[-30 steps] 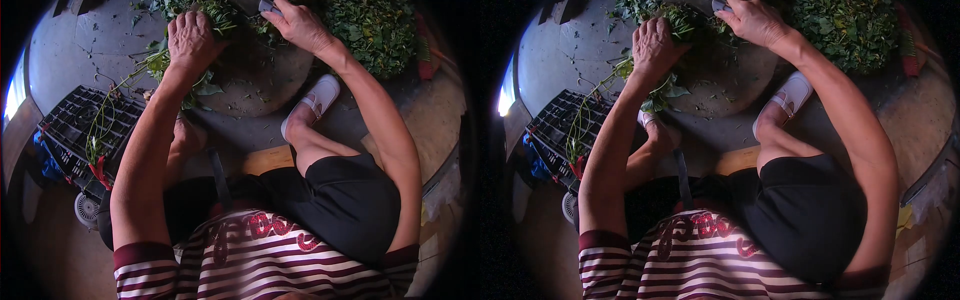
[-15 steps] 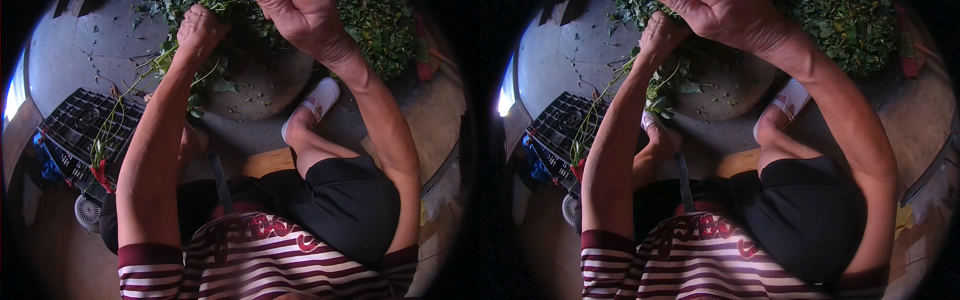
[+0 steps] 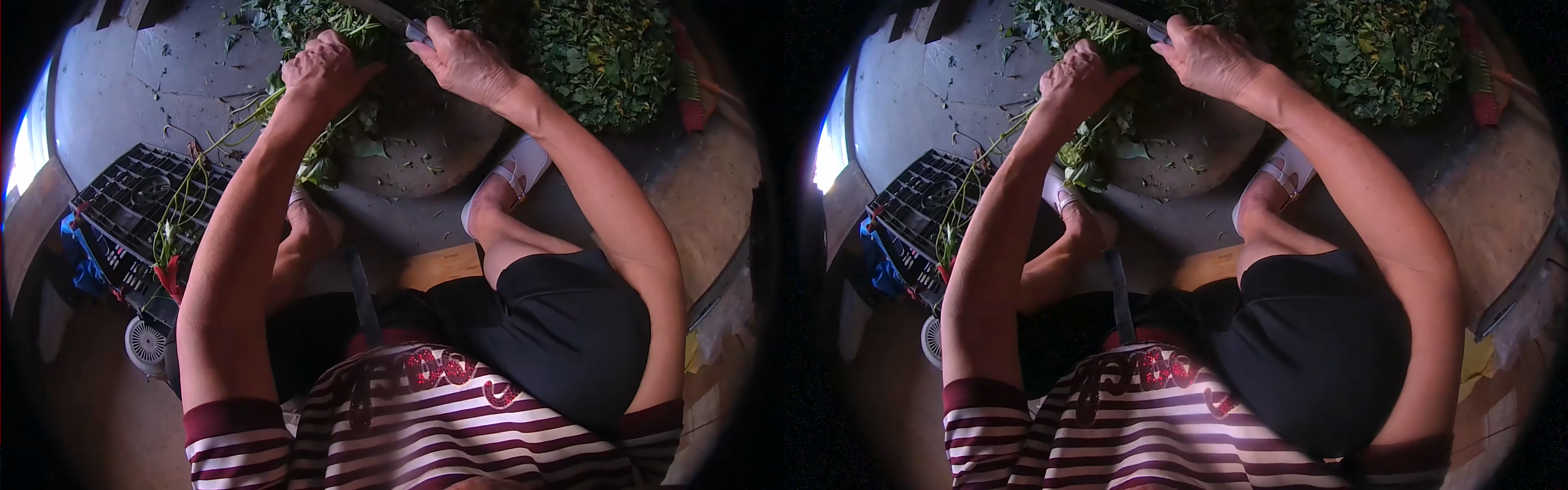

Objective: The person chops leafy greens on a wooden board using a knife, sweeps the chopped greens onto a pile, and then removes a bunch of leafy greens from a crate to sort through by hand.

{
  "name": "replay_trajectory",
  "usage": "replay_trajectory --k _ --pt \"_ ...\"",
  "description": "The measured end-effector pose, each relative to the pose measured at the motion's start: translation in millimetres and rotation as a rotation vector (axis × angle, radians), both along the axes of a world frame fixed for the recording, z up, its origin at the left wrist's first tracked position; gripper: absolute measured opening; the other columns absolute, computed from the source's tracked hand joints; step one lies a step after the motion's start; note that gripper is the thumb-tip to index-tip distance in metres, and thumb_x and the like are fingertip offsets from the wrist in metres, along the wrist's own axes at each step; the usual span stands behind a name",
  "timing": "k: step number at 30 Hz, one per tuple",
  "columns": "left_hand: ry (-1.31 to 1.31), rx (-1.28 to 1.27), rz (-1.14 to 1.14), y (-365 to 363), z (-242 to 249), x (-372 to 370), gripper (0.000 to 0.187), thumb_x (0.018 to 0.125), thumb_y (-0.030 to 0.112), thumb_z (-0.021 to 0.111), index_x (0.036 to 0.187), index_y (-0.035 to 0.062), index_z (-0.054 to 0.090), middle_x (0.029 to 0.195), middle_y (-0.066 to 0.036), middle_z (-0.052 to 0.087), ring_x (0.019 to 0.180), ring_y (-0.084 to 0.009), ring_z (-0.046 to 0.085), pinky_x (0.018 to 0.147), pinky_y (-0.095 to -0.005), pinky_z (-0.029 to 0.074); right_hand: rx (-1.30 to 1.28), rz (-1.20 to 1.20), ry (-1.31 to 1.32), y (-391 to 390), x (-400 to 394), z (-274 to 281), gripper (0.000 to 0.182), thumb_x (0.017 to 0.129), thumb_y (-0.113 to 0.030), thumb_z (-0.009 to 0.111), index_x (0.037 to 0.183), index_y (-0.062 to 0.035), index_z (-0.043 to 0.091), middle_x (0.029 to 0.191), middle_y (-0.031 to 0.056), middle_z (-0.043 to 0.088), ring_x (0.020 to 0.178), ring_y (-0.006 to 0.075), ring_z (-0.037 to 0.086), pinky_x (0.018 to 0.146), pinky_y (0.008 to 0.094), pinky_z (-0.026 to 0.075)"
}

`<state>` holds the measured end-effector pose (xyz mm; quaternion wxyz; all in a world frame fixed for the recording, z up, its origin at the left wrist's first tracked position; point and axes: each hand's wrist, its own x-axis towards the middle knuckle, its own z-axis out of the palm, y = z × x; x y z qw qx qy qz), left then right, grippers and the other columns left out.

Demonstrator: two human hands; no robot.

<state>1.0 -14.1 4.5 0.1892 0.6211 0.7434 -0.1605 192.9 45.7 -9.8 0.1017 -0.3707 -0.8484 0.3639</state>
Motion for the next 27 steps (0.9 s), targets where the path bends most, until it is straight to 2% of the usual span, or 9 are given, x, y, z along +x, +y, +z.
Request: replay_trajectory --k 6,8,17,20,22,23,27 --pt "0.009 -0.016 0.051 1.9 -9.3 3.6 0.077 0.074 0.063 0.056 0.106 -0.0058 0.047 0.099 -0.021 0.060 0.094 -0.0313 0.061 0.080 -0.0392 0.048 0.009 -0.018 0.046 10.6 -0.6 11.7 0.024 0.089 -0.025 0.055 0.083 -0.0032 0.045 0.059 0.0175 0.056 0.058 0.0401 0.057 0.050 0.0446 0.044" --pt "-0.003 -0.057 0.090 5.0 -7.2 4.1 0.077 0.075 0.063 0.056 0.107 -0.0059 0.046 0.100 -0.021 0.060 0.095 -0.0308 0.061 0.080 -0.0388 0.048 0.032 -0.020 0.136 20.8 -1.7 23.9 0.021 0.089 -0.024 0.055 0.084 -0.0039 0.050 0.058 0.0153 0.054 0.053 0.0350 0.054 0.049 0.0390 0.044" --pt "-0.024 -0.151 0.110 12.4 4.8 9.9 0.082 0.071 0.065 0.059 0.107 -0.0063 0.046 0.101 -0.021 0.060 0.097 -0.0300 0.061 0.082 -0.0386 0.048 0.191 0.031 0.563 34.6 -16.3 97.6 0.018 0.086 -0.019 0.059 0.086 -0.0021 0.052 0.062 0.0169 0.055 0.053 0.0322 0.055 0.048 0.0362 0.043" --pt "-0.059 -0.102 0.132 8.2 -2.0 8.0 0.078 0.073 0.063 0.058 0.108 -0.0059 0.046 0.101 -0.020 0.061 0.097 -0.0303 0.060 0.082 -0.0385 0.048 0.302 0.001 0.775 29.8 -29.1 54.4 0.018 0.085 -0.017 0.060 0.087 -0.0015 0.053 0.063 0.0175 0.055 0.053 0.0313 0.055 0.048 0.0353 0.043" --pt "-0.061 -0.073 0.132 5.0 -10.5 8.9 0.076 0.073 0.064 0.057 0.104 -0.0052 0.045 0.098 -0.022 0.061 0.094 -0.0318 0.061 0.080 -0.0397 0.048 0.074 -0.024 0.164 7.8 -8.6 13.9 0.022 0.086 -0.021 0.060 0.083 -0.0023 0.050 0.062 0.0193 0.056 0.058 0.0359 0.058 0.049 0.0392 0.044" --pt "-0.057 -0.041 0.133 5.4 -13.9 7.6 0.075 0.074 0.064 0.056 0.100 -0.0044 0.044 0.095 -0.023 0.062 0.091 -0.0334 0.062 0.078 -0.0408 0.049 -0.005 0.001 0.024 8.8 -7.1 2.8 0.027 0.086 -0.026 0.058 0.080 -0.0022 0.047 0.062 0.0197 0.057 0.063 0.0387 0.058 0.051 0.0434 0.044" --pt "-0.025 -0.029 0.084 5.0 -11.9 9.0 0.068 0.078 0.060 0.054 0.097 -0.0047 0.044 0.093 -0.023 0.062 0.088 -0.0314 0.064 0.075 -0.0402 0.051 -0.025 0.019 0.018 22.0 -14.8 21.5 0.029 0.087 -0.030 0.055 0.080 -0.0027 0.048 0.061 0.0190 0.056 0.062 0.0385 0.058 0.051 0.0437 0.043"
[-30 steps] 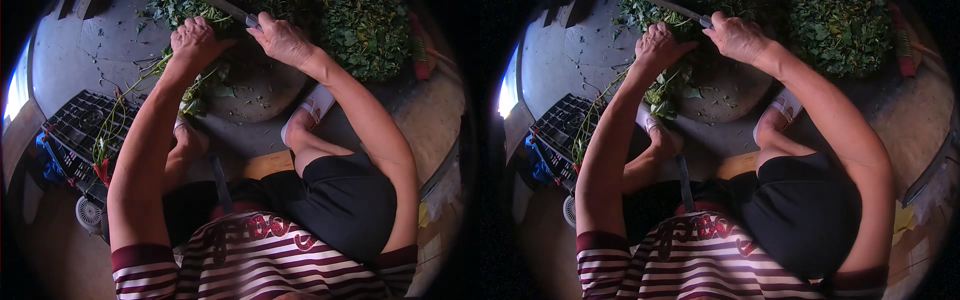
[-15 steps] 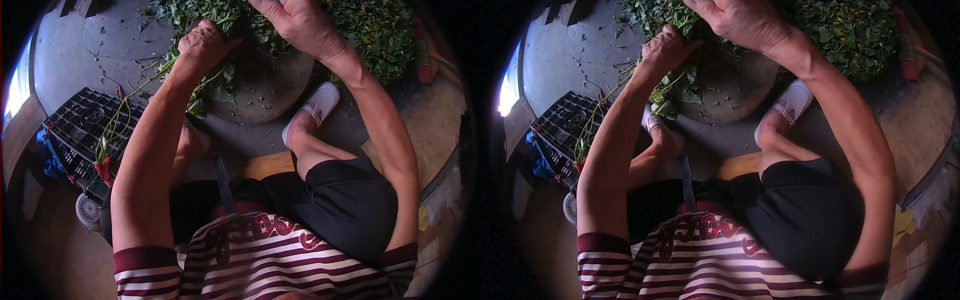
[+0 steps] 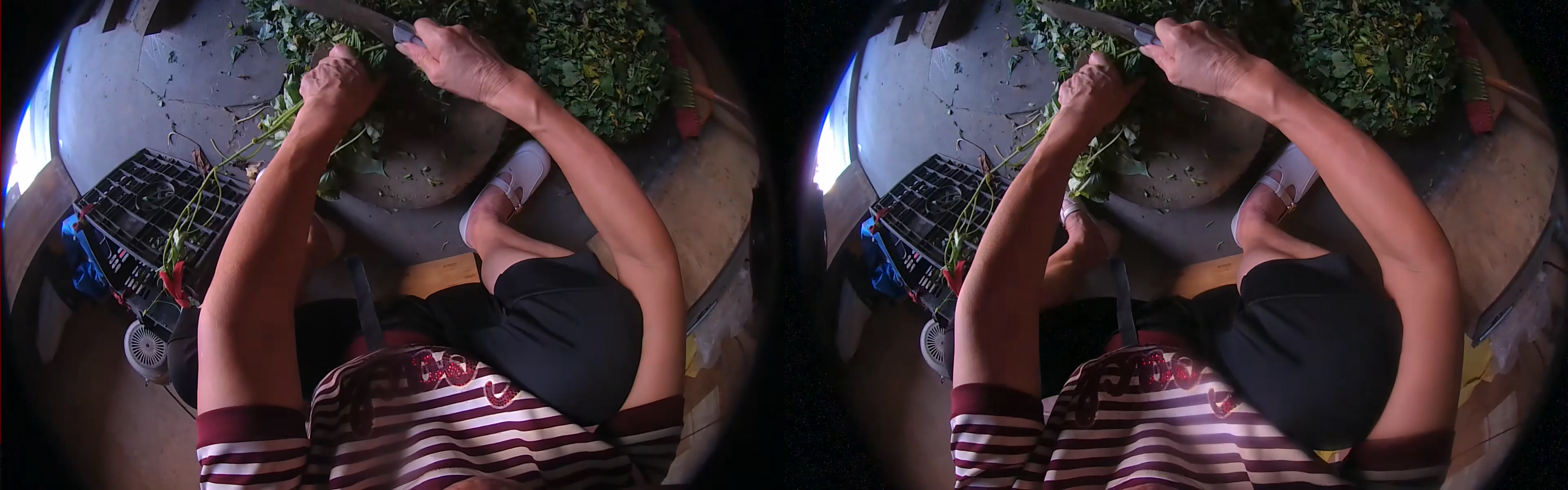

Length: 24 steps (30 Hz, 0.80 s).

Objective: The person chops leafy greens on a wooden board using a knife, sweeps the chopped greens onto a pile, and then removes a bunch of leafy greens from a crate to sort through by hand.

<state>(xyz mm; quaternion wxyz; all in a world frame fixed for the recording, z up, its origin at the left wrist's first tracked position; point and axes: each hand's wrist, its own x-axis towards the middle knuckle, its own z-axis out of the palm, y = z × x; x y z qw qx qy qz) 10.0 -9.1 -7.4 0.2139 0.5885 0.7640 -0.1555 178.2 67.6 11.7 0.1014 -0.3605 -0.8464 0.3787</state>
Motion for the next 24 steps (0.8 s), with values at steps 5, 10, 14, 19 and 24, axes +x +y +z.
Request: replay_trajectory --k 5,10,14,19,24 --pt "-0.050 -0.095 0.099 1.7 2.2 2.1 0.069 0.078 0.056 0.057 0.108 -0.0053 0.047 0.104 -0.022 0.060 0.098 -0.0311 0.060 0.083 -0.0401 0.047 0.181 0.004 0.185 14.6 -4.7 36.7 0.022 0.087 -0.023 0.058 0.079 -0.0031 0.054 0.058 0.0129 0.055 0.050 0.0258 0.055 0.048 0.0331 0.042" --pt "-0.054 -0.108 0.093 7.0 8.7 2.3 0.066 0.080 0.055 0.054 0.107 -0.0051 0.047 0.103 -0.021 0.061 0.098 -0.0313 0.061 0.082 -0.0410 0.047 0.049 -0.020 0.571 12.2 -6.2 96.1 0.013 0.087 -0.017 0.060 0.086 -0.0036 0.057 0.062 0.0092 0.056 0.051 0.0189 0.055 0.048 0.0297 0.041" --pt "-0.055 -0.085 0.094 2.7 7.8 3.8 0.066 0.080 0.055 0.055 0.106 -0.0050 0.047 0.102 -0.021 0.062 0.098 -0.0315 0.061 0.082 -0.0409 0.047 0.167 -0.109 0.397 -12.3 6.9 2.8 0.016 0.087 -0.016 0.060 0.094 -0.0033 0.054 0.063 0.0112 0.058 0.054 0.0227 0.058 0.049 0.0327 0.043" --pt "-0.056 -0.056 0.126 3.5 1.8 5.5 0.065 0.079 0.053 0.056 0.106 -0.0053 0.048 0.102 -0.021 0.062 0.098 -0.0319 0.061 0.081 -0.0411 0.047 0.064 -0.008 0.016 -6.4 14.4 -18.8 0.028 0.087 -0.027 0.056 0.078 -0.0020 0.047 0.058 0.0194 0.054 0.061 0.0407 0.056 0.049 0.0451 0.042" --pt "-0.025 -0.041 0.075 1.0 -0.6 3.4 0.064 0.079 0.053 0.056 0.104 -0.0050 0.046 0.098 -0.021 0.063 0.094 -0.0307 0.062 0.080 -0.0403 0.047 0.108 -0.027 0.127 11.2 4.6 31.4 0.030 0.087 -0.027 0.057 0.076 -0.0015 0.047 0.058 0.0159 0.055 0.058 0.0377 0.057 0.047 0.0405 0.042"
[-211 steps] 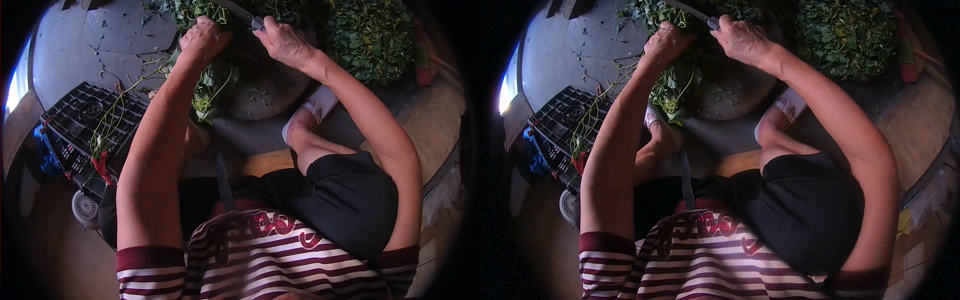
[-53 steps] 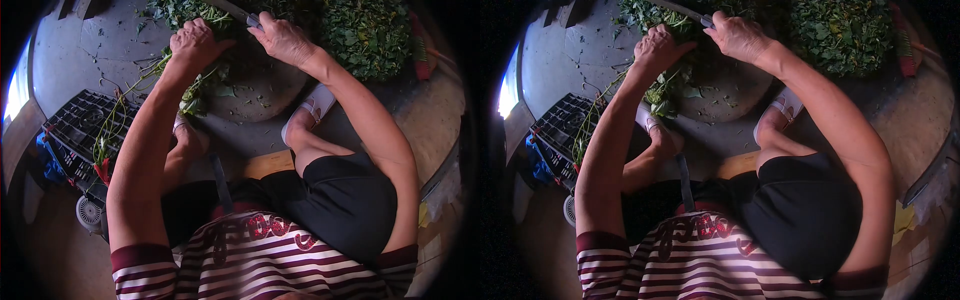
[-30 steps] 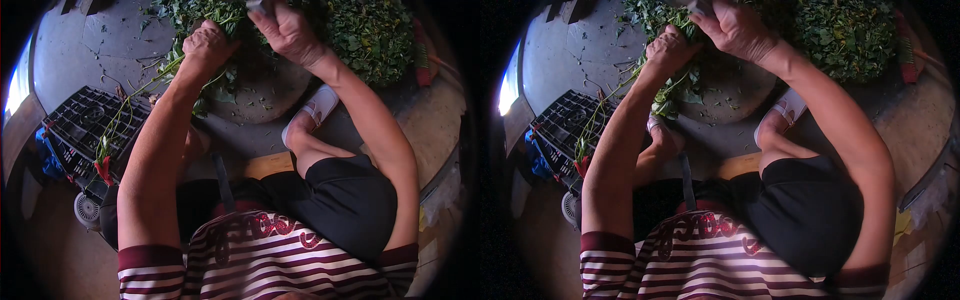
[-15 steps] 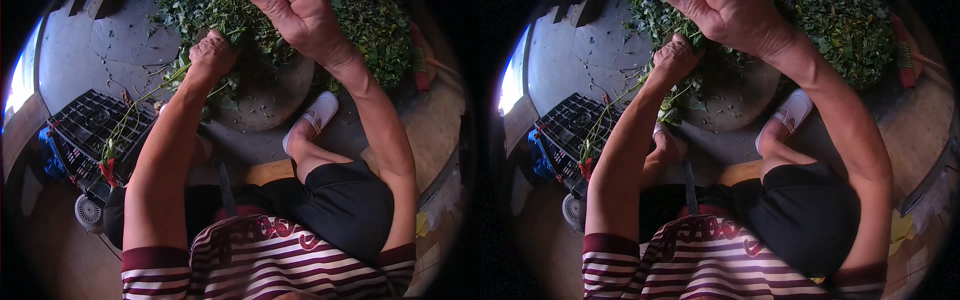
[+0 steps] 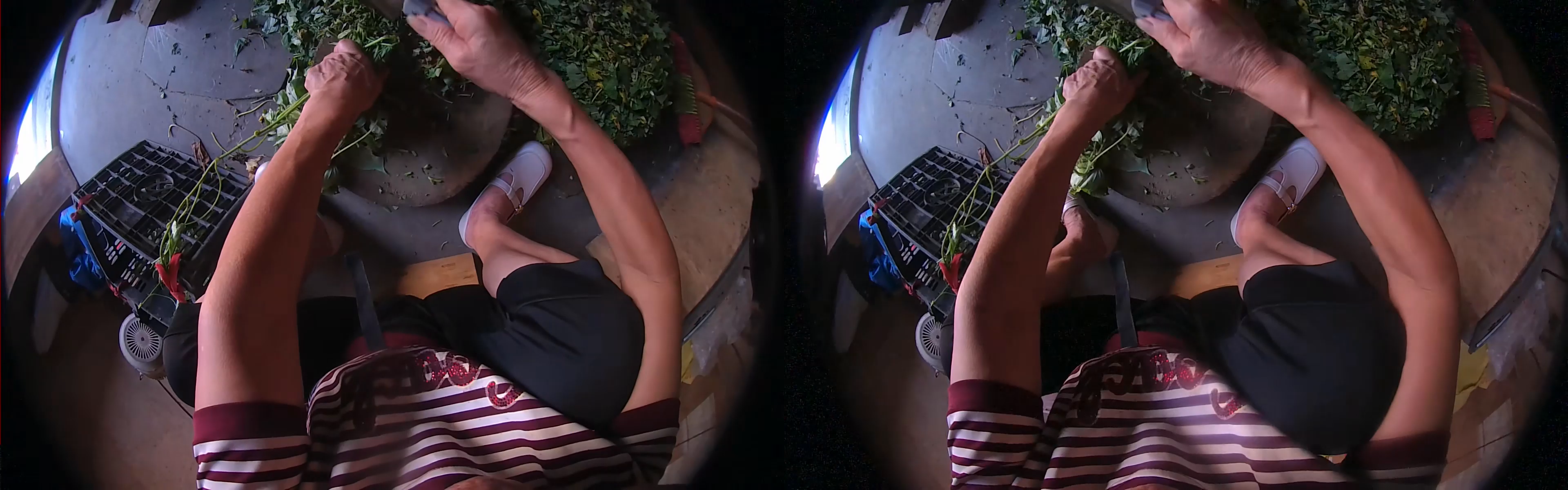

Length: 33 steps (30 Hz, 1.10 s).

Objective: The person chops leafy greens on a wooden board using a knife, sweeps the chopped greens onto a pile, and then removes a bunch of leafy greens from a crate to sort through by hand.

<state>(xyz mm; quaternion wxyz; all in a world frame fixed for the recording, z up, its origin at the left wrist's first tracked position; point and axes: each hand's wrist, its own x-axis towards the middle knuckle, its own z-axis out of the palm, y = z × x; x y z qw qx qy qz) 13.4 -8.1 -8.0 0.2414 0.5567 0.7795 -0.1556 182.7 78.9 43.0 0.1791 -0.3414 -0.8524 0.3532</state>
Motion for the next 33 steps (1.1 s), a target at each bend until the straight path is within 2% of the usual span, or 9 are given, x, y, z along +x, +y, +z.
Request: replay_trajectory --k 5,8,9,11,13,15,19,30,33 --pt "-0.004 0.011 0.009 0.6 0.3 0.4 0.063 0.080 0.053 0.056 0.103 -0.0049 0.046 0.096 -0.021 0.063 0.093 -0.0312 0.062 0.080 -0.0400 0.047 0.113 0.025 0.285 11.9 -11.2 42.7 0.027 0.088 -0.027 0.056 0.079 -0.0024 0.047 0.059 0.0150 0.057 0.059 0.0375 0.058 0.048 0.0404 0.043" --pt "-0.008 -0.012 0.004 -0.6 0.1 -0.6 0.063 0.080 0.053 0.056 0.104 -0.0051 0.046 0.098 -0.022 0.063 0.094 -0.0317 0.062 0.080 -0.0402 0.047 0.254 -0.032 0.482 1.3 -14.2 13.6 0.026 0.088 -0.027 0.055 0.081 -0.0029 0.047 0.060 0.0146 0.058 0.060 0.0373 0.059 0.049 0.0403 0.045" --pt "-0.011 -0.003 0.012 -0.9 -0.9 -0.4 0.064 0.080 0.053 0.056 0.104 -0.0050 0.046 0.098 -0.022 0.062 0.095 -0.0316 0.062 0.080 -0.0401 0.047 0.203 -0.067 0.399 -10.6 -11.2 -8.6 0.026 0.088 -0.027 0.055 0.082 -0.0031 0.047 0.060 0.0144 0.059 0.060 0.0373 0.059 0.049 0.0403 0.045" --pt "-0.009 0.011 0.021 -0.1 -1.0 -0.7 0.064 0.080 0.053 0.056 0.104 -0.0048 0.046 0.099 -0.022 0.062 0.095 -0.0316 0.062 0.081 -0.0400 0.047 -0.064 0.049 -0.304 -28.5 10.7 -55.7 0.024 0.089 -0.026 0.054 0.086 -0.0034 0.045 0.065 0.0166 0.060 0.065 0.0378 0.060 0.052 0.0433 0.048" --pt "0.002 0.021 0.012 -2.1 -0.9 -0.1 0.064 0.079 0.054 0.056 0.104 -0.0046 0.047 0.100 -0.021 0.062 0.096 -0.0314 0.061 0.082 -0.0400 0.047 -0.101 0.054 -0.315 -27.4 12.6 -58.0 0.025 0.089 -0.028 0.052 0.086 -0.0037 0.045 0.066 0.0168 0.060 0.067 0.0379 0.061 0.054 0.0463 0.048" --pt "-0.003 0.005 0.015 0.2 -0.6 0.7 0.064 0.079 0.054 0.056 0.105 -0.0046 0.047 0.101 -0.021 0.062 0.097 -0.0314 0.061 0.082 -0.0401 0.047 0.105 0.068 -0.225 -16.3 13.6 -55.8 0.026 0.089 -0.030 0.052 0.087 -0.0049 0.045 0.062 0.0157 0.060 0.065 0.0366 0.061 0.054 0.0454 0.048" --pt "-0.012 -0.014 0.030 -0.2 0.4 -0.7 0.065 0.080 0.054 0.056 0.105 -0.0053 0.047 0.102 -0.021 0.062 0.098 -0.0313 0.061 0.083 -0.0406 0.046 0.206 0.131 -0.298 -2.3 14.3 -41.7 0.025 0.088 -0.030 0.053 0.087 -0.0062 0.045 0.064 0.0153 0.060 0.065 0.0345 0.061 0.054 0.0432 0.049" --pt "-0.034 0.012 0.011 -2.1 2.6 -0.8 0.065 0.080 0.054 0.055 0.104 -0.0058 0.046 0.099 -0.022 0.062 0.096 -0.0316 0.061 0.082 -0.0412 0.046 0.232 0.100 0.221 23.1 -8.8 46.9 0.021 0.087 -0.024 0.057 0.087 -0.0056 0.046 0.063 0.0153 0.060 0.063 0.0346 0.061 0.049 0.0419 0.046" --pt "-0.012 0.037 -0.015 -2.7 1.2 -0.1 0.065 0.080 0.054 0.055 0.103 -0.0056 0.046 0.099 -0.022 0.061 0.096 -0.0318 0.060 0.082 -0.0414 0.046 0.236 0.053 0.317 12.6 -14.4 38.3 0.020 0.086 -0.022 0.058 0.087 -0.0055 0.046 0.063 0.0155 0.060 0.063 0.0347 0.061 0.048 0.0419 0.046"
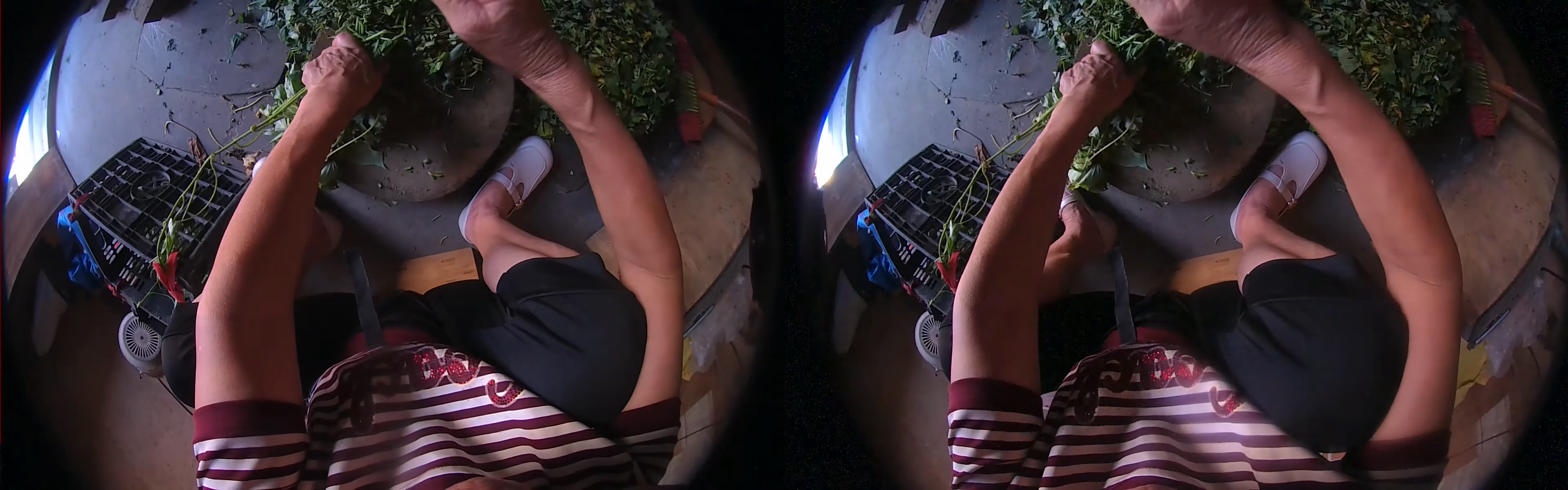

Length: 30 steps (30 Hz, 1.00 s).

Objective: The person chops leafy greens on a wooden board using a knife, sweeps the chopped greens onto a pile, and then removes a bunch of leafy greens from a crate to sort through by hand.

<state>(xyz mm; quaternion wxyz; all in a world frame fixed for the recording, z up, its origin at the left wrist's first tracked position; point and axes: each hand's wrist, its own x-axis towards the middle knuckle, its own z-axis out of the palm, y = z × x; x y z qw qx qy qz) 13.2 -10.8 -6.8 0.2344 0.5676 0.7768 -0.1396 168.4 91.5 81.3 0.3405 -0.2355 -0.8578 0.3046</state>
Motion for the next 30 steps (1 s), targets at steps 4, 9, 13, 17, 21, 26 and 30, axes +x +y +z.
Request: replay_trajectory --k 4,9,13,17,21,26,30 --pt "-0.025 -0.014 0.042 0.8 0.4 -0.5 0.064 0.080 0.054 0.055 0.102 -0.0056 0.046 0.098 -0.023 0.061 0.096 -0.0323 0.060 0.082 -0.0418 0.046 -0.221 -0.043 -0.525 -33.8 18.7 -83.0 0.023 0.086 -0.025 0.057 0.087 -0.0052 0.046 0.064 0.0166 0.060 0.064 0.0361 0.061 0.050 0.0431 0.047" --pt "-0.004 0.028 -0.004 -3.4 -5.2 0.6 0.064 0.079 0.053 0.056 0.102 -0.0055 0.047 0.098 -0.023 0.061 0.095 -0.0322 0.061 0.082 -0.0417 0.046 0.016 0.022 -0.612 -16.7 31.9 -90.5 0.025 0.088 -0.030 0.053 0.089 -0.0065 0.044 0.064 0.0136 0.061 0.065 0.0331 0.062 0.054 0.0416 0.050" --pt "-0.030 0.019 0.030 -3.2 -5.4 -2.3 0.064 0.079 0.053 0.057 0.103 -0.0053 0.047 0.099 -0.024 0.061 0.095 -0.0329 0.061 0.081 -0.0421 0.046 0.178 0.093 -0.623 3.1 33.5 -74.5 0.024 0.088 -0.029 0.053 0.089 -0.0065 0.045 0.065 0.0133 0.061 0.065 0.0324 0.062 0.053 0.0404 0.049" --pt "-0.004 0.032 0.013 -3.3 -6.2 -3.3 0.063 0.079 0.053 0.057 0.102 -0.0050 0.047 0.098 -0.023 0.061 0.094 -0.0329 0.061 0.081 -0.0423 0.046 0.144 0.077 -0.483 2.4 28.9 -53.0 0.024 0.088 -0.028 0.054 0.088 -0.0062 0.045 0.063 0.0134 0.060 0.064 0.0330 0.061 0.053 0.0402 0.049" --pt "-0.045 0.038 0.071 -2.5 0.0 -1.9 0.063 0.079 0.053 0.057 0.102 -0.0051 0.046 0.097 -0.023 0.062 0.094 -0.0344 0.061 0.082 -0.0424 0.046 0.033 0.042 -0.207 -6.8 19.0 -23.0 0.023 0.088 -0.028 0.054 0.088 -0.0059 0.046 0.062 0.0136 0.059 0.063 0.0336 0.061 0.052 0.0400 0.048" --pt "-0.071 -0.014 0.238 3.3 4.1 4.5 0.064 0.078 0.055 0.057 0.101 -0.0041 0.046 0.099 -0.024 0.062 0.096 -0.0353 0.061 0.083 -0.0410 0.047 -0.093 -0.035 -0.086 -31.6 20.5 -52.2 0.023 0.088 -0.027 0.055 0.087 -0.0052 0.048 0.060 0.0142 0.058 0.061 0.0355 0.060 0.050 0.0407 0.047" --pt "-0.102 -0.025 0.226 3.9 3.2 0.9 0.072 0.073 0.061 0.058 0.102 -0.0040 0.046 0.101 -0.023 0.062 0.098 -0.0357 0.060 0.083 -0.0407 0.047 -0.246 -0.053 -0.467 -49.6 27.1 -89.6 0.026 0.088 -0.028 0.055 0.087 -0.0036 0.046 0.060 0.0171 0.058 0.058 0.0382 0.059 0.050 0.0443 0.047"
